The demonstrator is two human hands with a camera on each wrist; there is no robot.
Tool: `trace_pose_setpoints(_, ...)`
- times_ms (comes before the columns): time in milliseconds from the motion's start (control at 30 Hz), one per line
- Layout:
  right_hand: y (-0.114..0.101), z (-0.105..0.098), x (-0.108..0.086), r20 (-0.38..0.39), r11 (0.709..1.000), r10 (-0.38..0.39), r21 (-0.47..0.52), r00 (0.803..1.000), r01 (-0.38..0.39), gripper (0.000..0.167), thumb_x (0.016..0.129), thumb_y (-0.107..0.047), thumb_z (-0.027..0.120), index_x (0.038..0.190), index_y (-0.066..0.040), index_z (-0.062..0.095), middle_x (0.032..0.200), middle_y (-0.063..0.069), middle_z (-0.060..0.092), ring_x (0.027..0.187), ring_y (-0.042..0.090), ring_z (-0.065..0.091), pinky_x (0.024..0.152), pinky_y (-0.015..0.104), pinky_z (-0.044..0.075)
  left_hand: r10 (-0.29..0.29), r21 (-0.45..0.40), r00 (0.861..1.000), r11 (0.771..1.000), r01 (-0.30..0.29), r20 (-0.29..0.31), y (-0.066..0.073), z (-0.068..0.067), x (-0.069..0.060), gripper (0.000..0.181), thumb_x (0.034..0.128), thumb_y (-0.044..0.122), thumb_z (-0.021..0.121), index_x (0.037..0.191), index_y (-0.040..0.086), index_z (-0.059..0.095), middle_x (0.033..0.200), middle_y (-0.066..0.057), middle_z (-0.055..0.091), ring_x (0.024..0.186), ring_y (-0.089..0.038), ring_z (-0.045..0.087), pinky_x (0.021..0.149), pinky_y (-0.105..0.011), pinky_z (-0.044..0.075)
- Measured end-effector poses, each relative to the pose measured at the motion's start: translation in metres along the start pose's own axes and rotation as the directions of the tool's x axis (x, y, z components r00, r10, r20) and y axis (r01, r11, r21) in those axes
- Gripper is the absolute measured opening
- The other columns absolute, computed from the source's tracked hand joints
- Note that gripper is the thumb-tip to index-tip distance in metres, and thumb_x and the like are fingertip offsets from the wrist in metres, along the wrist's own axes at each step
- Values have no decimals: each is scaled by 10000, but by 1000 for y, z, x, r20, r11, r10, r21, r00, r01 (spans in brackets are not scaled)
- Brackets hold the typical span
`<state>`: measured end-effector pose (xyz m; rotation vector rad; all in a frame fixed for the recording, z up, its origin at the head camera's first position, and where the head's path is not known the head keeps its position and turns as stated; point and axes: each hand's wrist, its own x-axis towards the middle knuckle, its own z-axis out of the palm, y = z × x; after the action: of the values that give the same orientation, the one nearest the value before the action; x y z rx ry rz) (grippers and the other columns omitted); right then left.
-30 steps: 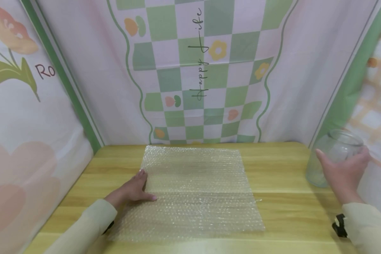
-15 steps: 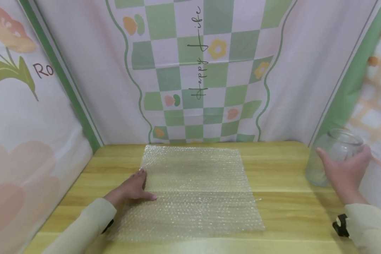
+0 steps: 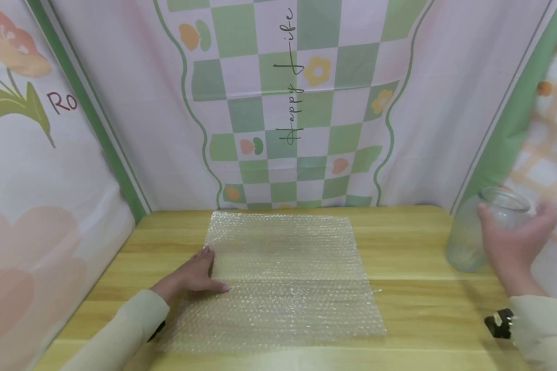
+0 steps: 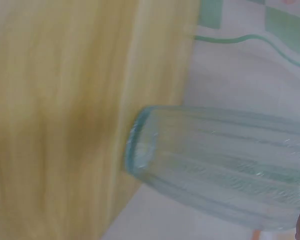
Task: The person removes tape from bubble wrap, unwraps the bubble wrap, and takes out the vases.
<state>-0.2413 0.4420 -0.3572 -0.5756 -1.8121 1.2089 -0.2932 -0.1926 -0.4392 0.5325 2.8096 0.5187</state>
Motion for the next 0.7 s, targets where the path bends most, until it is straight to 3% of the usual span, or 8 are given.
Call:
trace_pose_setpoints(200,-26,6,-6,-52,993,-75,89,996,80,836,812,-198,758,1468,-107,248,1455,33,279,1344,84,227,1065,70,108,-6,-7,1000,1000,6,-1,1,0,-2,1211,746,621,738,1468,-162,161,1530,-356,85,1427,-453,88,1149,-543,123)
trace_pose_setpoints(433,-46,17,-17,-80,957,-188,207,979,201,802,765,-161,780,1422,-60,332,1394,42,362,1298,113,318,1065,96,188,-17,-10,1000,1000,17,1,-2,1,-4,1216,744,642,725,1478,-144,157,1539,-339,77,1433,-438,76,1152,-533,115)
trace_pose_setpoints(700,-58,31,-37,68,981,-148,135,987,138,831,816,-222,767,1482,-129,279,1476,27,327,1349,101,282,1072,96,182,-1,-40,1000,999,1,-6,-1,1,-3,1211,750,603,746,1467,-165,145,1526,-363,54,1428,-457,55,1151,-535,105)
